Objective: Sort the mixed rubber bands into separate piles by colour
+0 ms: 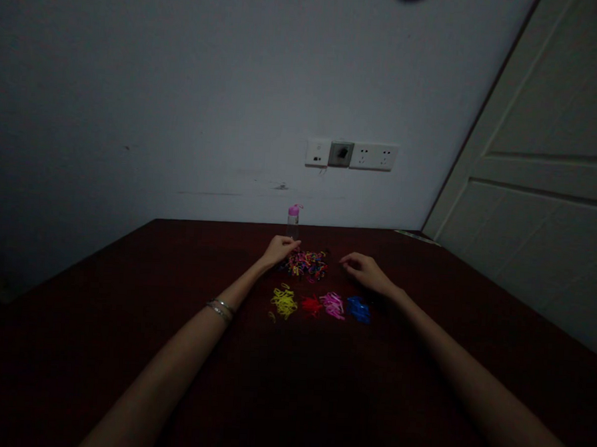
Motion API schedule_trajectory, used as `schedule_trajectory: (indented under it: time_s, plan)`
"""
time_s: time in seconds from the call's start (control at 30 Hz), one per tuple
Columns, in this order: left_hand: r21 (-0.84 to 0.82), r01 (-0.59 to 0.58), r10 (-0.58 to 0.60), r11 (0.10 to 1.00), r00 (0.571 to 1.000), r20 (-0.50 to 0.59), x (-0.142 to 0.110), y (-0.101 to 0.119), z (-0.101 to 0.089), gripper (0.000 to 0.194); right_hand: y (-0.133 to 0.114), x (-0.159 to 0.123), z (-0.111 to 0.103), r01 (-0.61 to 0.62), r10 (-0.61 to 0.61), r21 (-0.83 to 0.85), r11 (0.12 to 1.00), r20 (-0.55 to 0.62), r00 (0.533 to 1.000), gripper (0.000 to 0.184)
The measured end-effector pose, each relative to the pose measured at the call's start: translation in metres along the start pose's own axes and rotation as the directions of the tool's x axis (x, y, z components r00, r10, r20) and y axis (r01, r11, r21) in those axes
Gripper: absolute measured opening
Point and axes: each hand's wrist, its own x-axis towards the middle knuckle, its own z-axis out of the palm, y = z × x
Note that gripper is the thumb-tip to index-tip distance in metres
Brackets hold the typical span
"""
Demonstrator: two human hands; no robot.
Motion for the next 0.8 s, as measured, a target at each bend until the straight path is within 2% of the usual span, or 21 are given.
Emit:
schedule_trajectory:
  time_s: [0.07,0.17,0.27,0.37,0.47,0.8]
  plan:
    - [-0.061,0.075,-0.08,0.995,0.993,-0.083,0.003,-0.014,-0.013,0.04,-0.012,0.001,0.007,0.025,-0.025,0.013,1.0,0.057,0.998,0.019]
    - [-0.153,0.126,-0.148,0.98,0.979,-0.139,0.003,-0.027,-0.021,0.039,-0.03,0.002,0.016,0.075,-0.074,-0.004,0.997,0.135,0.988,0.021]
    - [-0.191,0.146,-0.176,0.971,0.972,-0.153,0.0,-0.034,-0.021,0.038,-0.044,0.0,0.019,0.158,-0.131,-0.13,0.979,0.197,0.972,0.027]
    - [-0.202,0.175,-0.209,0.964,0.965,-0.161,-0.003,-0.038,-0.022,0.038,-0.051,-0.001,0.018,0.203,-0.133,-0.297,0.933,0.242,0.961,0.03]
    - [-0.211,0.185,-0.225,0.96,0.957,-0.186,-0.004,-0.04,-0.022,0.039,-0.052,-0.001,0.016,0.205,-0.114,-0.363,0.909,0.256,0.96,0.032]
    - [-0.184,0.162,-0.192,0.97,0.969,-0.158,-0.004,-0.042,-0.019,0.038,-0.055,0.001,0.023,0.187,-0.122,-0.332,0.924,0.208,0.97,0.023]
